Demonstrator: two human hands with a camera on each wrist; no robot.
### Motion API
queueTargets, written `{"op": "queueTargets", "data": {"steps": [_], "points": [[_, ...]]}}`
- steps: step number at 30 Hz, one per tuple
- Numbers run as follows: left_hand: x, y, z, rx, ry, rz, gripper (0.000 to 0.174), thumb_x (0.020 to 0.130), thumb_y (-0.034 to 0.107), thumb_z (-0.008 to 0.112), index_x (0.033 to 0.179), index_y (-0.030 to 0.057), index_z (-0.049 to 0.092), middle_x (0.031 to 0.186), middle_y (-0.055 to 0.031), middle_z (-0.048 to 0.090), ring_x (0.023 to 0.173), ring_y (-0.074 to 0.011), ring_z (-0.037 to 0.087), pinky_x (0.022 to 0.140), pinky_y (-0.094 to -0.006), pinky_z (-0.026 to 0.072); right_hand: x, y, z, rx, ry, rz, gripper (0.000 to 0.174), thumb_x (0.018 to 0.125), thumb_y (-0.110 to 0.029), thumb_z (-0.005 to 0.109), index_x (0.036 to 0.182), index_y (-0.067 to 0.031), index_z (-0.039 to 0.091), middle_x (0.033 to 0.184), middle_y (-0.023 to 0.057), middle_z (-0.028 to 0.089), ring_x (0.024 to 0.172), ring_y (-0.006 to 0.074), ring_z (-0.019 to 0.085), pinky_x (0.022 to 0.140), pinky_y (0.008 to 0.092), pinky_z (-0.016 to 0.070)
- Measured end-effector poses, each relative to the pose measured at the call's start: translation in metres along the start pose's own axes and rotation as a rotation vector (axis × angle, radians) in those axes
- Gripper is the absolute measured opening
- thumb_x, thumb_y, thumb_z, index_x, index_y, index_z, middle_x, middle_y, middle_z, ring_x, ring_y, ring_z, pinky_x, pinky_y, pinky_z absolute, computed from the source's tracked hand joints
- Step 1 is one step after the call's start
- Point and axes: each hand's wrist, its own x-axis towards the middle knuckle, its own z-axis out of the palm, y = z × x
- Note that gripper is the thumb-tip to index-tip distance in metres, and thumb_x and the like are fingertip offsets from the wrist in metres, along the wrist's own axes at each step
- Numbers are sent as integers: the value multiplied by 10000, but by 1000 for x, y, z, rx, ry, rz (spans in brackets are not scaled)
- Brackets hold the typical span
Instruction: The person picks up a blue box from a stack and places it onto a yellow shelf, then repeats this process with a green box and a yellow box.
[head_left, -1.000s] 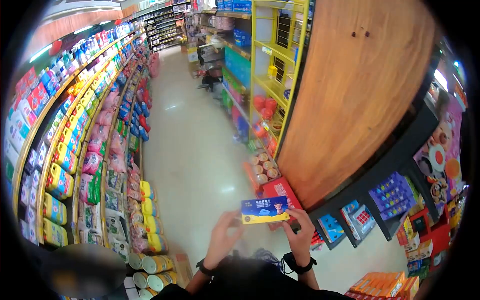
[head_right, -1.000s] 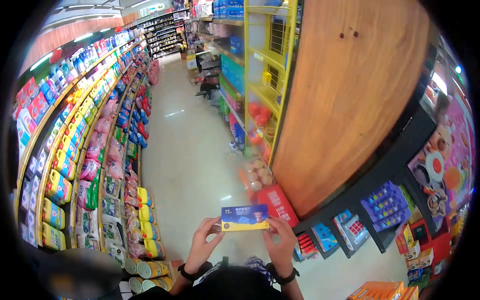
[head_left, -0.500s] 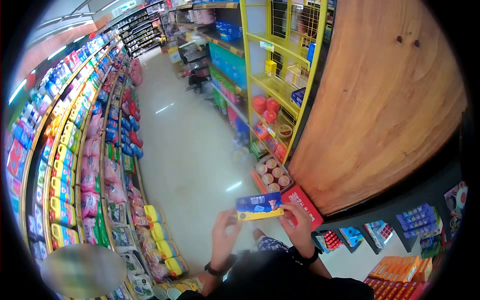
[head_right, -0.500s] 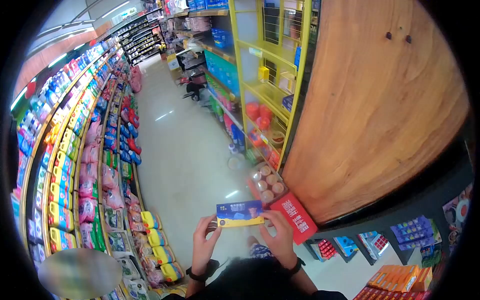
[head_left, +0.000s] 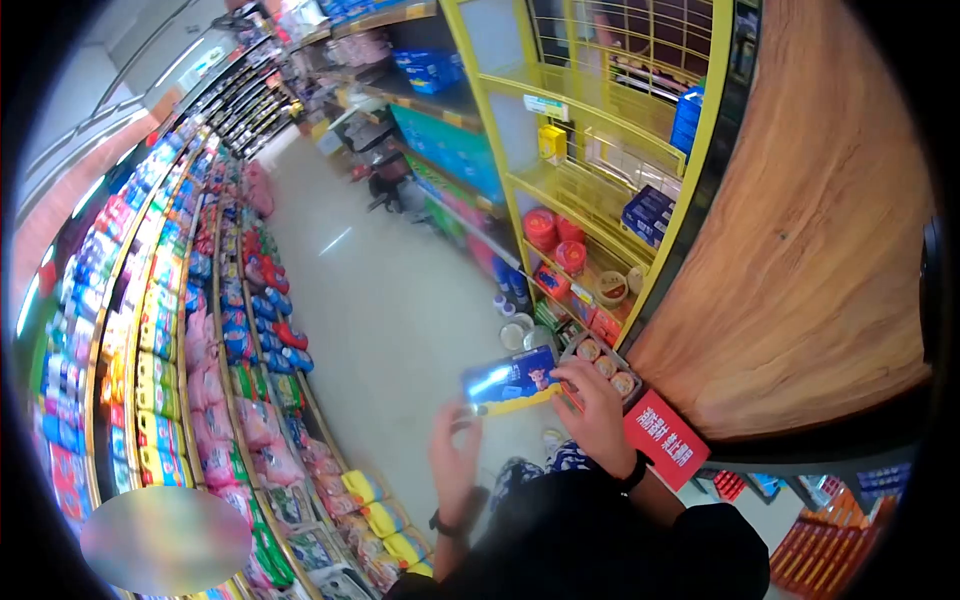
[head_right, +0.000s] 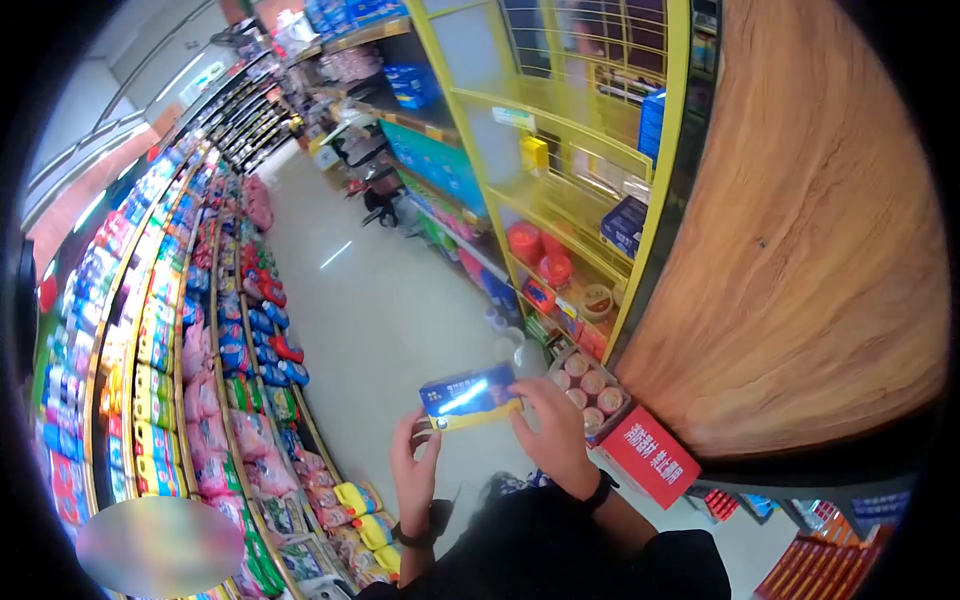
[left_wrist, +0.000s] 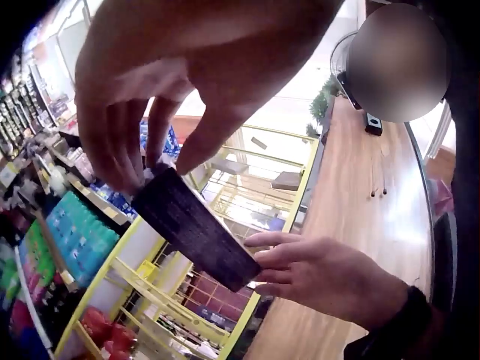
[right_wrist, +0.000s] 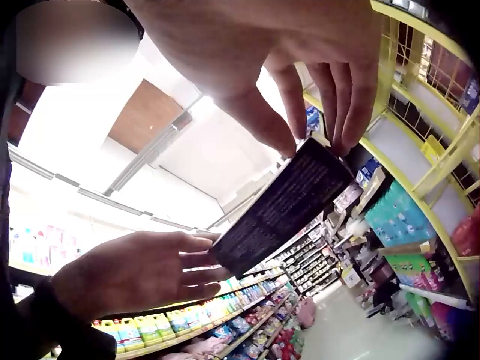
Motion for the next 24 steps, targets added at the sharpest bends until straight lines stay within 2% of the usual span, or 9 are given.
{"op": "queueTargets", "data": {"steps": [4, 7, 10, 11, 14, 18, 19, 22, 24], "points": [[61, -22, 26, -89, -88, 16, 453, 989, -25, 681, 1439, -5, 640, 1289, -112, 688, 1141, -191, 681, 943, -330, 563, 24, 13, 7, -104, 115, 55, 391, 859, -12, 750, 1244, -31, 681, 1268, 170, 702, 1154, 383, 686, 946, 426, 565], [112, -23, 50, -66, -281, -34, 438, 991, -18, 688, 1427, -13, 649, 1270, -110, 707, 1134, -186, 685, 937, -332, 564, 39, 19, 3, -200, 183, 196, 473, 843, 5, 748, 1306, -34, 659, 1293, 173, 687, 1182, 386, 681, 955, 421, 566], [165, -32, 78, -22, -475, 49, 422, 992, -13, 695, 1412, -21, 656, 1204, -99, 726, 1098, -179, 695, 916, -333, 569, 53, 41, 8, -217, 393, 276, 544, 845, 14, 754, 1373, -41, 634, 1282, 179, 687, 1159, 382, 683, 939, 414, 569], [184, -35, 91, -55, -526, 71, 432, 989, -7, 706, 1417, -29, 647, 1198, -107, 738, 1070, -175, 700, 897, -332, 574, 61, 36, 10, -141, 440, 418, 585, 850, 11, 766, 1413, -47, 616, 1298, 188, 687, 1141, 387, 684, 942, 429, 570], [236, -35, 116, -188, -675, 97, 437, 966, 64, 727, 1399, 19, 685, 1131, -129, 762, 1008, -226, 720, 916, -377, 569, 84, 46, 20, -382, 626, 382, 627, 855, 27, 790, 1449, -46, 603, 1254, 171, 700, 1045, 327, 716, 939, 394, 583], [315, -33, 144, -307, -803, 257, 473, 960, 88, 760, 1409, -8, 646, 1161, -132, 740, 1026, -244, 704, 957, -388, 552, 131, 52, 48, -450, 681, 471, 615, 861, 5, 786, 1444, -83, 614, 1273, 185, 695, 1113, 361, 716, 923, 411, 577], [331, -42, 149, -250, -844, 315, 457, 964, 98, 765, 1391, -2, 636, 1195, -135, 727, 1100, -243, 690, 1006, -398, 535, 144, 46, 54, -374, 746, 515, 554, 860, -79, 800, 1390, -85, 638, 1222, 192, 681, 1126, 408, 679, 953, 480, 544], [364, -62, 173, -258, -960, 270, 440, 972, 80, 746, 1389, 8, 623, 1289, -136, 693, 1196, -234, 661, 1055, -399, 518, 172, 49, 69, -568, 877, 413, 539, 869, -83, 793, 1384, -66, 634, 1297, 210, 669, 1175, 427, 661, 989, 480, 541], [382, -51, 189, -288, -1054, 312, 511, 984, 31, 706, 1475, 24, 565, 1401, -127, 644, 1252, -231, 645, 1075, -386, 523, 183, 49, 72, -544, 899, 486, 532, 898, -78, 761, 1407, -55, 609, 1400, 234, 627, 1258, 455, 624, 1050, 489, 524]]}}
